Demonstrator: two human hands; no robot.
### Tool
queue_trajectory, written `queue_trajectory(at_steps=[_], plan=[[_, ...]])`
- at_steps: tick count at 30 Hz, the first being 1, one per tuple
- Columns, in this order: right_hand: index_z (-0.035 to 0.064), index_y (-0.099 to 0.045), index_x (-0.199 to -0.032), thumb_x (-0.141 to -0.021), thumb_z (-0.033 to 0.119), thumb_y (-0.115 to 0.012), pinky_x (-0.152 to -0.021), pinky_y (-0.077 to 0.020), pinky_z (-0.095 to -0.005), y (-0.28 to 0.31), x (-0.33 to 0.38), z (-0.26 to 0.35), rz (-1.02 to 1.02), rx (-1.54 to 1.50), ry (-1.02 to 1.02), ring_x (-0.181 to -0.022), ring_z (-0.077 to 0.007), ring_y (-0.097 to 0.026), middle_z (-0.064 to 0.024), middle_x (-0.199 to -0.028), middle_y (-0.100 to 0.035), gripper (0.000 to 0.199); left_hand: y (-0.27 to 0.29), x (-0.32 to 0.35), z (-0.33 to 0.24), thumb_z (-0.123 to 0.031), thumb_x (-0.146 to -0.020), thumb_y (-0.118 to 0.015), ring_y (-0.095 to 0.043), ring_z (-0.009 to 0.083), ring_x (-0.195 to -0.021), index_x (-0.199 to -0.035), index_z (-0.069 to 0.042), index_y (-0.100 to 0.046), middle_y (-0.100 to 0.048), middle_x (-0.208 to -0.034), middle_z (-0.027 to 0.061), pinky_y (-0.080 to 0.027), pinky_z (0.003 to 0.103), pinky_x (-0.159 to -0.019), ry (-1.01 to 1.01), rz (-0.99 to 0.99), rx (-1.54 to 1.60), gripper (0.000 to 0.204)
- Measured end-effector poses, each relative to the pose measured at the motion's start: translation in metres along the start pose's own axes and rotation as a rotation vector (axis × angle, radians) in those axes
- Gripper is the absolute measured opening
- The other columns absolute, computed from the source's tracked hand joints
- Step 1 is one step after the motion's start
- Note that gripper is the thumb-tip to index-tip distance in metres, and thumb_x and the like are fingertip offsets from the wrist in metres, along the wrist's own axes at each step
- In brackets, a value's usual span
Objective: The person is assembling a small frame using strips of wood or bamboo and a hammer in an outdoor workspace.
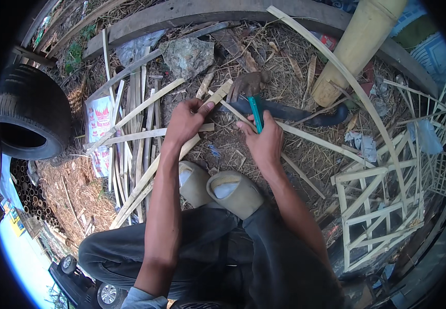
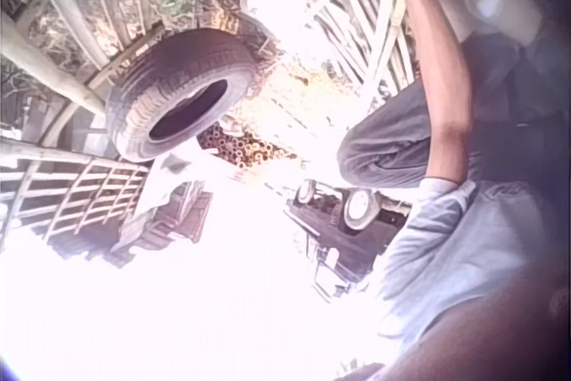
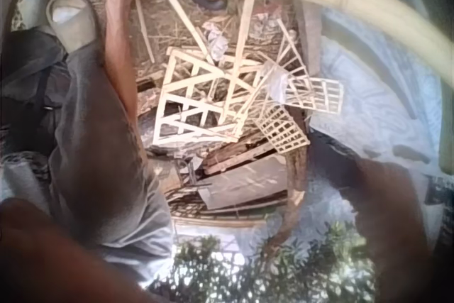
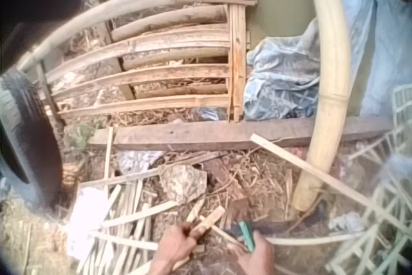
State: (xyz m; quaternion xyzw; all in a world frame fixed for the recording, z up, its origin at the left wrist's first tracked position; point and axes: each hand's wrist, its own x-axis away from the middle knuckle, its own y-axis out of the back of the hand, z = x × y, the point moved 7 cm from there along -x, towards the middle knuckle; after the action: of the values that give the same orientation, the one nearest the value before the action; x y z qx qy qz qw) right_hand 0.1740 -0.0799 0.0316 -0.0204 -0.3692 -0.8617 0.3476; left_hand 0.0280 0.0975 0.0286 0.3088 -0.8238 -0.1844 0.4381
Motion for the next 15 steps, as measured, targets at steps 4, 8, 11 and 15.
queue_trajectory(at_steps=[4, 8, 11, 15], plan=[[0.0009, -0.065, -0.088, -0.079, 0.021, -0.091, -0.067, -0.0504, -0.0420, -0.005, -0.001, -0.016, 0.044, -0.100, -0.103, -0.068, -0.0289, -0.066, -0.0149, -0.077, -0.069, 0.034, -0.001, 0.004, -0.005, -0.040, -0.097, -0.069, -0.068, 0.0320, -0.074, -0.097, 0.002, -0.074, -0.071, -0.078, 0.0202, -0.051, 0.043, -0.075, -0.050, -0.112, -0.003, 0.042], [0.0013, -0.064, -0.084, -0.075, 0.022, -0.095, -0.066, -0.0496, -0.0410, -0.011, 0.007, -0.015, 0.014, -0.063, -0.164, -0.065, -0.0249, -0.063, -0.0144, -0.075, -0.069, 0.038, -0.005, 0.002, 0.002, -0.033, -0.098, -0.067, -0.072, 0.0405, -0.085, -0.105, 0.001, -0.074, -0.073, -0.088, 0.0252, -0.053, 0.046, -0.081, -0.095, -0.146, 0.026, 0.035], [0.0010, -0.063, -0.084, -0.073, 0.023, -0.096, -0.065, -0.0492, -0.0410, -0.007, 0.005, -0.016, -0.023, -0.020, -0.107, -0.062, -0.0262, -0.061, -0.0135, -0.069, -0.066, 0.041, -0.005, -0.002, -0.016, -0.031, -0.099, -0.066, -0.071, 0.0440, -0.094, -0.114, 0.000, -0.073, -0.073, -0.095, 0.0269, -0.054, 0.048, -0.086, -0.128, -0.105, -0.042, 0.036], [0.0006, -0.064, -0.085, -0.084, 0.031, -0.088, -0.065, -0.0486, -0.0405, 0.008, 0.004, -0.004, 0.039, -0.113, -0.154, -0.062, -0.0274, -0.060, -0.0133, -0.069, -0.065, 0.039, -0.003, -0.015, -0.010, -0.034, -0.098, -0.068, -0.073, 0.0381, -0.087, -0.109, 0.001, -0.072, -0.074, -0.091, 0.0232, -0.054, 0.045, -0.083, -0.074, -0.011, -0.056, 0.037]])
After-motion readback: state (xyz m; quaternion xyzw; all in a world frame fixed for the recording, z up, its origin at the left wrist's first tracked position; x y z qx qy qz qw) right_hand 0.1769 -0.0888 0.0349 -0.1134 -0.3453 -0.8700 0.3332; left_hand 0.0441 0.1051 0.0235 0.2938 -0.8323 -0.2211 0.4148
